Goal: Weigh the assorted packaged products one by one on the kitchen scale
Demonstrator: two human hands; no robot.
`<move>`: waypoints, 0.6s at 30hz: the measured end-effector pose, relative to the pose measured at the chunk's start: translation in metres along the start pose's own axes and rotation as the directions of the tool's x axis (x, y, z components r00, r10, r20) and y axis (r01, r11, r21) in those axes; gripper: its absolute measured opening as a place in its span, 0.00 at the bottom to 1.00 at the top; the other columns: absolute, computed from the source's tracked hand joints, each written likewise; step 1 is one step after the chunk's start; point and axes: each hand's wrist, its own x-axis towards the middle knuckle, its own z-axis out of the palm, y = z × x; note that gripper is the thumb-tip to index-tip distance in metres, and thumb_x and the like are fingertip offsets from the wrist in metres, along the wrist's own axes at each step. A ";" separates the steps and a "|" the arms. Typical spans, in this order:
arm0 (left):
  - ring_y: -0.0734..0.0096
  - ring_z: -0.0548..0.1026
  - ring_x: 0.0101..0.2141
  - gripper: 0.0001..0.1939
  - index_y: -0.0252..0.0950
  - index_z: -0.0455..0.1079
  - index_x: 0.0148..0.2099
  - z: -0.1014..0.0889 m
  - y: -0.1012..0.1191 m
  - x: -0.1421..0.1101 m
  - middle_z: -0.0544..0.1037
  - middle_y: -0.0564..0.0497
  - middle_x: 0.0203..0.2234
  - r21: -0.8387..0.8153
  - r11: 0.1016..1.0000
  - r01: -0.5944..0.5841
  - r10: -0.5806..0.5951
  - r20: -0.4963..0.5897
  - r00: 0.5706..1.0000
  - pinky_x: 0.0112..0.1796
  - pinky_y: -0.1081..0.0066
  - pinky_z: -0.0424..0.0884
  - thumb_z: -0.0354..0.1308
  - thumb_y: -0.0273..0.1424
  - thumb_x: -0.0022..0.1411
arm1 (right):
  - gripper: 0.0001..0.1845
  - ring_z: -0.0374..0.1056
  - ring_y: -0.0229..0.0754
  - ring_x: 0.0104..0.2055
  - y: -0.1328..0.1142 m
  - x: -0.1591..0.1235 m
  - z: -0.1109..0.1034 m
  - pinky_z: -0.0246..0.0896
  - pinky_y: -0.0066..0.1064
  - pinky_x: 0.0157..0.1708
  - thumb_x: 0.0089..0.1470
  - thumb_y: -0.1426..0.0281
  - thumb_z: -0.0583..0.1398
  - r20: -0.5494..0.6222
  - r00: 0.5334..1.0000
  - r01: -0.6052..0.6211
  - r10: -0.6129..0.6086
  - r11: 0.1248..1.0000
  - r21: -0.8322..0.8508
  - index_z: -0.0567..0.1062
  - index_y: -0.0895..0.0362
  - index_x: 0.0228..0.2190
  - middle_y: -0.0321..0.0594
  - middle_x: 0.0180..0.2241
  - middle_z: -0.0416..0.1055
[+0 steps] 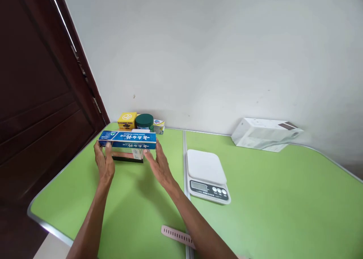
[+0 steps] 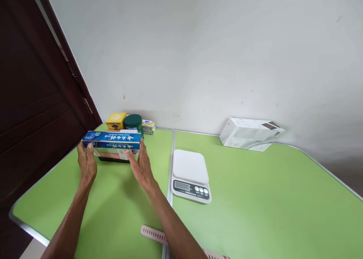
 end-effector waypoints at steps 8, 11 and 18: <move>0.48 0.59 0.71 0.42 0.39 0.54 0.74 0.043 0.063 -0.084 0.64 0.38 0.70 -0.194 0.981 -0.008 0.093 0.429 0.898 0.71 0.52 0.53 0.50 0.59 0.69 | 0.44 0.56 0.56 0.74 0.011 -0.037 -0.131 0.51 0.56 0.71 0.63 0.44 0.59 -0.166 0.978 -0.119 0.127 0.991 0.058 0.55 0.44 0.73 0.42 0.72 0.61; 0.48 0.54 0.74 0.44 0.40 0.49 0.76 0.066 0.061 -0.125 0.57 0.39 0.74 -0.209 0.972 0.110 0.033 0.583 0.812 0.72 0.50 0.49 0.53 0.58 0.68 | 0.41 0.64 0.56 0.69 0.027 -0.062 -0.172 0.59 0.52 0.67 0.63 0.45 0.59 -0.235 0.954 -0.182 0.185 0.983 0.036 0.58 0.43 0.71 0.42 0.67 0.68; 0.47 0.55 0.73 0.41 0.43 0.53 0.75 0.091 0.043 -0.172 0.60 0.39 0.72 -0.160 0.973 0.166 0.015 0.761 0.649 0.72 0.47 0.49 0.57 0.54 0.67 | 0.37 0.67 0.56 0.66 0.082 -0.102 -0.208 0.61 0.52 0.66 0.64 0.44 0.57 -0.262 0.919 -0.302 0.296 0.953 0.018 0.65 0.45 0.68 0.43 0.66 0.70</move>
